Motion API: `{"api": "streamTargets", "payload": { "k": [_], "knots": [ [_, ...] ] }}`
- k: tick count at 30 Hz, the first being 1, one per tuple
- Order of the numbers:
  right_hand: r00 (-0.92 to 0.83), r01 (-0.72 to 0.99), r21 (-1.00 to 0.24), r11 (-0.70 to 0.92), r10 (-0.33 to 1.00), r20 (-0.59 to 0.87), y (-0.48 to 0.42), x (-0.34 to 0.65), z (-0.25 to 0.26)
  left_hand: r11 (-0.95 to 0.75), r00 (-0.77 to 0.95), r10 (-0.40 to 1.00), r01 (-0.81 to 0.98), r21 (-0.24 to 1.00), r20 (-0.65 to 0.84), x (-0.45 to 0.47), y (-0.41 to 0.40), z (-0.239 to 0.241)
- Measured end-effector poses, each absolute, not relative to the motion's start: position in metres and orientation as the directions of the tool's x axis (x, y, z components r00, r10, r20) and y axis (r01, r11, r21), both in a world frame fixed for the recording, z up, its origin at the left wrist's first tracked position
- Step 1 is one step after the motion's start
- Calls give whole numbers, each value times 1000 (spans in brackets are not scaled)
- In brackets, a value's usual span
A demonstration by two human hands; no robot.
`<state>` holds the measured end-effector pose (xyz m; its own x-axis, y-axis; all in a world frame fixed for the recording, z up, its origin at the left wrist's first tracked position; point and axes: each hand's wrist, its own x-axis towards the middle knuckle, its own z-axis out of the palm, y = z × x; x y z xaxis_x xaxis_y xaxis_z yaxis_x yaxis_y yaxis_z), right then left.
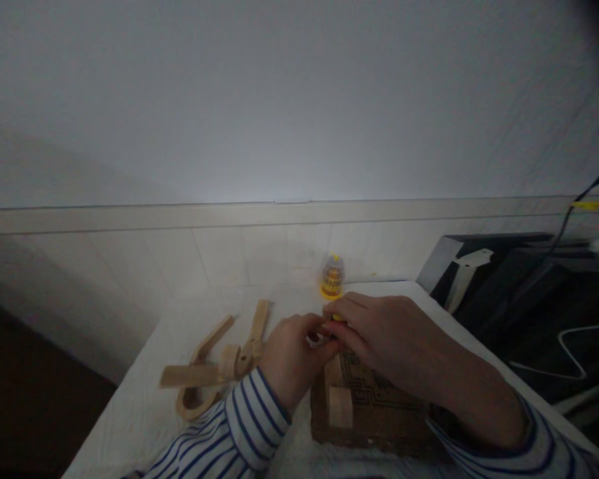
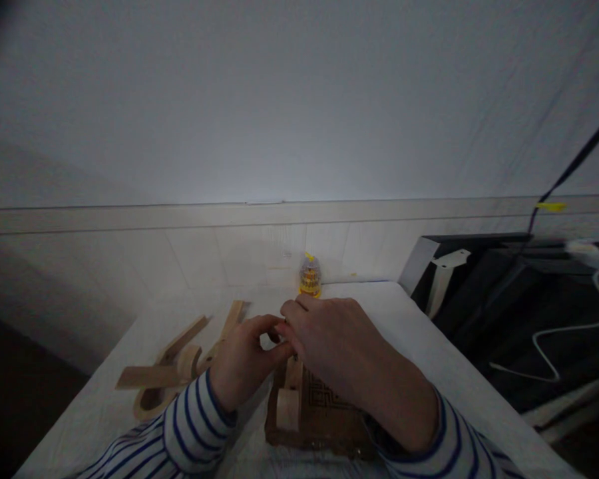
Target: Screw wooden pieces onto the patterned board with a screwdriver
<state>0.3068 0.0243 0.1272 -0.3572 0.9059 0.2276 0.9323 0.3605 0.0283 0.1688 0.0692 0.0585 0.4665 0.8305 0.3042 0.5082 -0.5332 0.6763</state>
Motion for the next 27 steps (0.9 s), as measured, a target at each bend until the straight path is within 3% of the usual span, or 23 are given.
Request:
{"api": "streamTargets", "payload": {
  "k": [12,27],
  "knots": [
    [-422,877,-128,464,869,260,22,315,127,-506,457,847,539,674,271,166,70,59],
    [-362,931,16,366,912,196,24,312,126,-518,538,810,472,713,232,166,70,63]
  ]
}}
